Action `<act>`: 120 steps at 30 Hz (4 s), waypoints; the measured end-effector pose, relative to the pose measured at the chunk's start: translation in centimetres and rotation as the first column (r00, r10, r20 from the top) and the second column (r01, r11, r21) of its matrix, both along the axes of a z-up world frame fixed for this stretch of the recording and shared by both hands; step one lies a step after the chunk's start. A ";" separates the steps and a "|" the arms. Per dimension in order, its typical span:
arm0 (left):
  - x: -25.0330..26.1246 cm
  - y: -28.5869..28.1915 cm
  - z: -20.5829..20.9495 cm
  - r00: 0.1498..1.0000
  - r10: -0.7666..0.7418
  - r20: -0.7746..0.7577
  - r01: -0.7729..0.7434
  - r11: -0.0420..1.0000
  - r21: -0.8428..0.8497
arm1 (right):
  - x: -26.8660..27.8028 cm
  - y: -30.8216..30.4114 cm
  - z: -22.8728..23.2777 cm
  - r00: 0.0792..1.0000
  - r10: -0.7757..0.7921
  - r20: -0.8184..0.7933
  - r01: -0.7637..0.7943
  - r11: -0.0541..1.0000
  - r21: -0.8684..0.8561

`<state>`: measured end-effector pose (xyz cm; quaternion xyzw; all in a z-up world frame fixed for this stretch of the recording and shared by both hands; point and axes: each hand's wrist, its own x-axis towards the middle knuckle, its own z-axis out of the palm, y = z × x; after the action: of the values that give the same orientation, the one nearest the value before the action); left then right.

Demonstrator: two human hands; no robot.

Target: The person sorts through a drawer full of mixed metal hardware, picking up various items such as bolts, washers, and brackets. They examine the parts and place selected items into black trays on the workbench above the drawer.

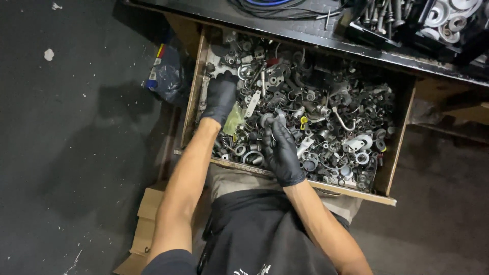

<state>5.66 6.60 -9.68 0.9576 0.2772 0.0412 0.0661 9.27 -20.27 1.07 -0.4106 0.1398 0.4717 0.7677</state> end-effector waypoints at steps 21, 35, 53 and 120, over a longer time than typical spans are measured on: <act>-5.1 -11.3 17.4 0.834 0.443 0.328 -0.059 0.663 -0.746 | -2.4 0.6 -1.9 0.993 0.079 0.089 -0.086 0.993 0.086; 0.8 3.5 -1.2 0.938 0.235 0.254 -0.255 0.966 0.045 | -1.7 -0.5 -1.0 0.997 0.060 0.042 -0.061 0.998 0.022; -4.9 0.2 10.1 0.875 0.340 0.346 0.050 0.646 -0.762 | -1.5 -1.0 -0.7 0.994 0.093 0.055 -0.094 0.995 0.019; -7.7 0.5 -7.0 0.985 0.133 0.109 -0.154 0.964 0.217 | -2.3 -1.6 1.4 0.986 0.161 0.038 -0.160 0.987 -0.028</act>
<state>-2.00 7.14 -16.64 0.9333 0.3362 0.1217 -0.0326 6.93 -21.92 2.43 -0.4395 0.0968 0.5219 0.7246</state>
